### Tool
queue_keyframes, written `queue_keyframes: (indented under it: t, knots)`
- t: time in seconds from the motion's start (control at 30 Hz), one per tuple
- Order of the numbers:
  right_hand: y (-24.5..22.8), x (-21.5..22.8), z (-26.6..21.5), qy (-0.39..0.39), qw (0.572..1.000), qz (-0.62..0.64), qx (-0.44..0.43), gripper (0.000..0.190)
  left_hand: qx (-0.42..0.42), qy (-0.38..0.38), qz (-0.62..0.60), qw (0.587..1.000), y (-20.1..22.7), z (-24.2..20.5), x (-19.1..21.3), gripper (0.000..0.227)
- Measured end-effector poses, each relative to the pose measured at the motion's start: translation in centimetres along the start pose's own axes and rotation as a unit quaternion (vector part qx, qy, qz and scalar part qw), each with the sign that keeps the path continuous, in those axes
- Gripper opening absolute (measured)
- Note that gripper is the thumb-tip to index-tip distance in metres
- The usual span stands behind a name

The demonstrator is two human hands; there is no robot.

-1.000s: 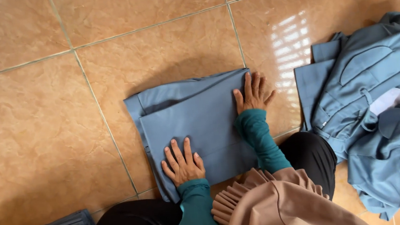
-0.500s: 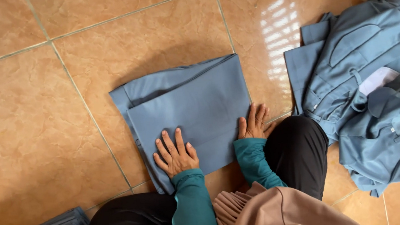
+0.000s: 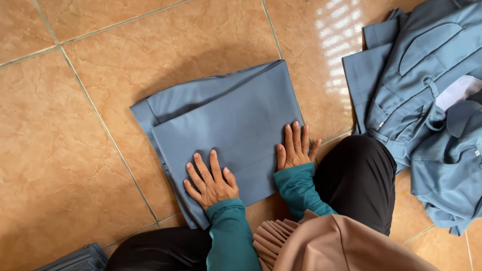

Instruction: A person is sitting on the floor, picking up blue pants from a pile, laying them out, folding them neatly, and placing them into a stack.

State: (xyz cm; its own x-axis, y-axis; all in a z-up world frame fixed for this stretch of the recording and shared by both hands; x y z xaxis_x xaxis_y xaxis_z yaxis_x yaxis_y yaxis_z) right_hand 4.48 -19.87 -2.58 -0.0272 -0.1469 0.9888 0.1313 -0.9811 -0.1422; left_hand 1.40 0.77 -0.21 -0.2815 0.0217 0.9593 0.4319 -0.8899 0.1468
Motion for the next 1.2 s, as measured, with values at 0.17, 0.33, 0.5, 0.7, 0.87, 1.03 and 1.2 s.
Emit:
queue_keyframes:
  t: [0.17,0.33,0.5,0.7,0.87,1.03,1.2]
  knots:
    - [-0.9,1.6,0.6,0.007,1.000,0.013,-0.004,0.060,-0.007,0.008,-0.006,1.000,0.3,0.4,0.8,0.053]
    - [-1.0,1.9,0.7,0.014,1.000,0.015,-0.015,0.060,-0.021,0.022,-0.009,0.999,0.5,0.2,0.9,0.052]
    - [-0.7,1.6,0.2,0.029,0.999,0.043,-0.015,0.059,-0.026,0.054,-0.003,0.998,0.6,-0.3,1.0,0.049]
    - [-0.5,2.2,0.1,0.007,0.996,0.082,-0.015,0.059,-0.033,0.069,0.006,0.997,-0.3,-1.6,-0.4,0.051]
    - [1.1,0.9,1.5,-0.087,0.991,0.098,0.006,0.061,0.096,0.017,-0.056,0.994,-2.3,-2.7,-1.1,0.055]
    - [3.8,-0.8,5.6,-0.152,0.983,0.096,0.038,0.062,0.320,-0.183,-0.146,0.918,-7.1,-2.8,-2.8,0.097]
    - [5.2,0.0,3.8,-0.203,0.973,0.106,0.014,0.075,0.470,-0.270,-0.156,0.826,-12.9,-2.5,-9.4,0.120]
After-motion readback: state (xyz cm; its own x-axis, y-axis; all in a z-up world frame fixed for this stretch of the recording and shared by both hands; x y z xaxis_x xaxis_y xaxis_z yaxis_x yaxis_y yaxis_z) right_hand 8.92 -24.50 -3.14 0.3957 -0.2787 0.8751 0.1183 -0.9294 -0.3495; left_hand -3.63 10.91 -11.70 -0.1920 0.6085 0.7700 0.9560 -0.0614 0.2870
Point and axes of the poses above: each hand's wrist, its own z-axis towards the middle knuckle, its own x-axis out of the back of the hand, y = z × x, the point moved 1 cm from there along z, towards the middle knuckle, and after that the axes turned 10 degrees about x, right-handed, at the moved point
